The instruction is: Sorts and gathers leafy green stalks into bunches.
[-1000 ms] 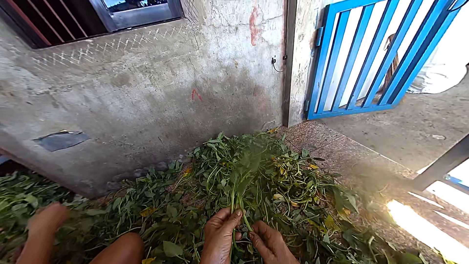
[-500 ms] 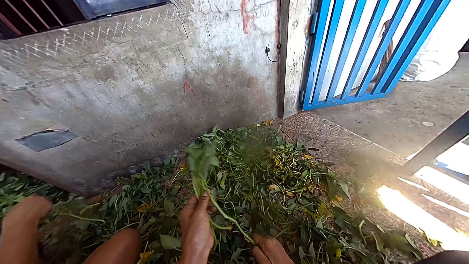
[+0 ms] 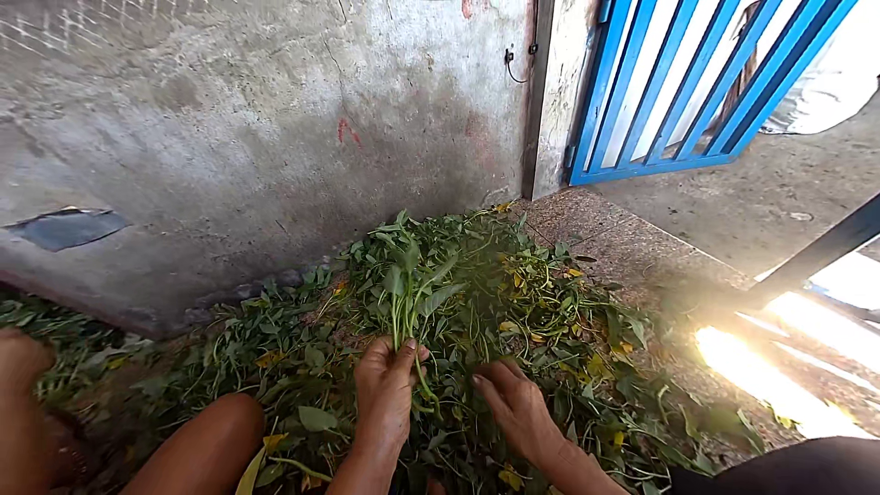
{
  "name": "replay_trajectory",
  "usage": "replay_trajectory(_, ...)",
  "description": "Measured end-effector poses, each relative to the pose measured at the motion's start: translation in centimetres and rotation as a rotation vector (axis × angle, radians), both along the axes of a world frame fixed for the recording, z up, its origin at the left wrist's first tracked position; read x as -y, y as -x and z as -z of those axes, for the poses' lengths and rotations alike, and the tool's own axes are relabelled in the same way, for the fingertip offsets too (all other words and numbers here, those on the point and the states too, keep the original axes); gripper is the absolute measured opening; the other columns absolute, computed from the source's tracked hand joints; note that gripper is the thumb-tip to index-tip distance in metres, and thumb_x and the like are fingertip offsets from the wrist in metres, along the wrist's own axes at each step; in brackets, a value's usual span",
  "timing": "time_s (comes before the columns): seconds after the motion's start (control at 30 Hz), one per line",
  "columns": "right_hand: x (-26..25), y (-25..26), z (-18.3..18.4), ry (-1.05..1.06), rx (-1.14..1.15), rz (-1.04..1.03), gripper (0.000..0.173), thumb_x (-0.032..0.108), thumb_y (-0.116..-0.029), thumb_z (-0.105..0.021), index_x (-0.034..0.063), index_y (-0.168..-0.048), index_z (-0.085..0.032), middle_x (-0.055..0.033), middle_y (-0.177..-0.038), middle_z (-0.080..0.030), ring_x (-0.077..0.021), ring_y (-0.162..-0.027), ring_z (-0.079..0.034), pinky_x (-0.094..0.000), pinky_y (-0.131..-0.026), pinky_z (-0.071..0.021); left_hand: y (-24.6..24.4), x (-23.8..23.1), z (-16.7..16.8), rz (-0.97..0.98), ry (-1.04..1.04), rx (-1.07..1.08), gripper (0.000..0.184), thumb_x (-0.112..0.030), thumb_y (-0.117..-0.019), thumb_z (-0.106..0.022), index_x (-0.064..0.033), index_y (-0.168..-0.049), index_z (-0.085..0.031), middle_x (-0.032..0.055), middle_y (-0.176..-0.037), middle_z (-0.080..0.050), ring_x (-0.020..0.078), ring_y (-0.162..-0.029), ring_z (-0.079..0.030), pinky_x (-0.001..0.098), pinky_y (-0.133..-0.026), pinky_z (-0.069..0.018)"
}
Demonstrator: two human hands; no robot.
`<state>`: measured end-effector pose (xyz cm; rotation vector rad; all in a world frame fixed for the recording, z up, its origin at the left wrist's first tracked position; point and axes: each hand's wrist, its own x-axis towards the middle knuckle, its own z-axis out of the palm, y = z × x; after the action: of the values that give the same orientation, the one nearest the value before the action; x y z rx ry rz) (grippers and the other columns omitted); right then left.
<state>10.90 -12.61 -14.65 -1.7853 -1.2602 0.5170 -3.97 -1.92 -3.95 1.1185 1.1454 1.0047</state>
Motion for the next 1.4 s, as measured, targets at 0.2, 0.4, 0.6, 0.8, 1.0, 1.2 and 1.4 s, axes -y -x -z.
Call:
replay_trajectory(0.2, -5.5, 3.8, -6.2, -0.339, -0.705, 0.079, 0.021, 0.018, -0.1018, -0.061, 0.0036, -0.106, -0.075, -0.006, -0.09, -0.07, -0.0142, -0.079, -0.069, -0.0298, -0.074, -0.0599, -0.3, 0.8, 1.0, 0.146, -0.102, 0.033, 0.003, 0.004, -0.0969, -0.064, 0.0063, -0.096, -0.065, 0.019, -0.085, -0.072, 0.0255, -0.075, -0.073, 0.0362, -0.068, -0.0637)
replay_trajectory(0.4, -6.1, 4.7, -7.4, -0.208, -1.098, 0.063, 0.021, 0.02, -0.1052, -0.059, 0.0043, -0.107, -0.073, -0.0067, -0.073, -0.062, -0.0109, -0.056, -0.053, -0.0263, -0.052, -0.0467, 0.6, 0.8, 0.2, 0.295, 0.118, 0.012, 0.013, -0.006, -0.1016, -0.062, 0.0033, -0.105, -0.07, 0.018, -0.096, -0.072, 0.0249, -0.083, -0.071, 0.038, -0.075, -0.0612)
replay_trajectory(0.6, -5.3, 2.4, 1.2, 0.061, -0.615, -0.182, 0.044, 0.036, -0.1105, -0.041, 0.0027, -0.121, -0.066, -0.0125, -0.111, -0.07, -0.0218, -0.098, -0.069, -0.0436, -0.088, -0.058, 1.9, 0.4, -0.5, 0.099, 0.005, -0.01, 0.011, -0.009, -0.1019, -0.062, 0.0, -0.106, -0.068, 0.0122, -0.088, -0.072, 0.0224, -0.075, -0.073, 0.0384, -0.071, -0.0644)
replay_trajectory(0.8, 3.4, 2.0, 15.5, 0.879, 0.155, -0.896, 0.036, 0.022, -0.0949, -0.069, 0.0063, -0.127, -0.068, -0.0276, -0.128, -0.063, -0.0497, -0.12, -0.06, -0.0728, -0.096, -0.0472, 4.0, 0.3, -0.1, 0.005, -0.061, -0.006, 0.009, -0.005, -0.1013, -0.061, 0.0004, -0.105, -0.068, 0.0135, -0.088, -0.073, 0.023, -0.074, -0.074, 0.0383, -0.069, -0.0651)
replay_trajectory(1.0, 4.5, -0.9, 13.1, 1.409, 0.293, -1.061, 0.042, 0.034, -0.0884, -0.077, -0.0024, -0.109, -0.071, -0.0296, -0.109, -0.068, -0.0496, -0.102, -0.065, -0.0752, -0.084, -0.0466, 5.7, 0.4, 0.1, 0.008, -0.101, -0.053, 0.01, -0.003, -0.1015, -0.059, 0.0002, -0.106, -0.068, 0.0128, -0.088, -0.073, 0.022, -0.073, -0.075, 0.0371, -0.068, -0.0658)
replay_trajectory(1.2, 2.1, 3.7, 15.1, 0.945, 0.318, -0.792, 0.074, 0.038, -0.0833, -0.082, 0.0075, -0.144, -0.053, -0.0296, -0.152, -0.04, -0.0531, -0.138, -0.042, -0.07, -0.099, -0.0465, 5.1, 0.5, 0.1, 0.016, -0.114, -0.051, 0.01, -0.003, -0.1016, -0.06, -0.0007, -0.106, -0.068, 0.0125, -0.088, -0.073, 0.0216, -0.073, -0.074, 0.0363, -0.068, -0.0654)
replay_trajectory(1.4, 3.7, 5.2, 18.6, 1.042, 0.302, -0.981, 0.042, 0.014, -0.0923, -0.07, 0.0032, -0.132, -0.062, -0.0285, -0.134, -0.06, -0.0495, -0.125, -0.057, -0.0711, -0.095, -0.0482, 5.2, 0.6, -0.1, 0.038, -0.115, -0.037, 0.01, -0.002, -0.1019, -0.059, 0.0001, -0.107, -0.067, 0.0126, -0.089, -0.073, 0.0216, -0.074, -0.074, 0.0365, -0.07, -0.0656)
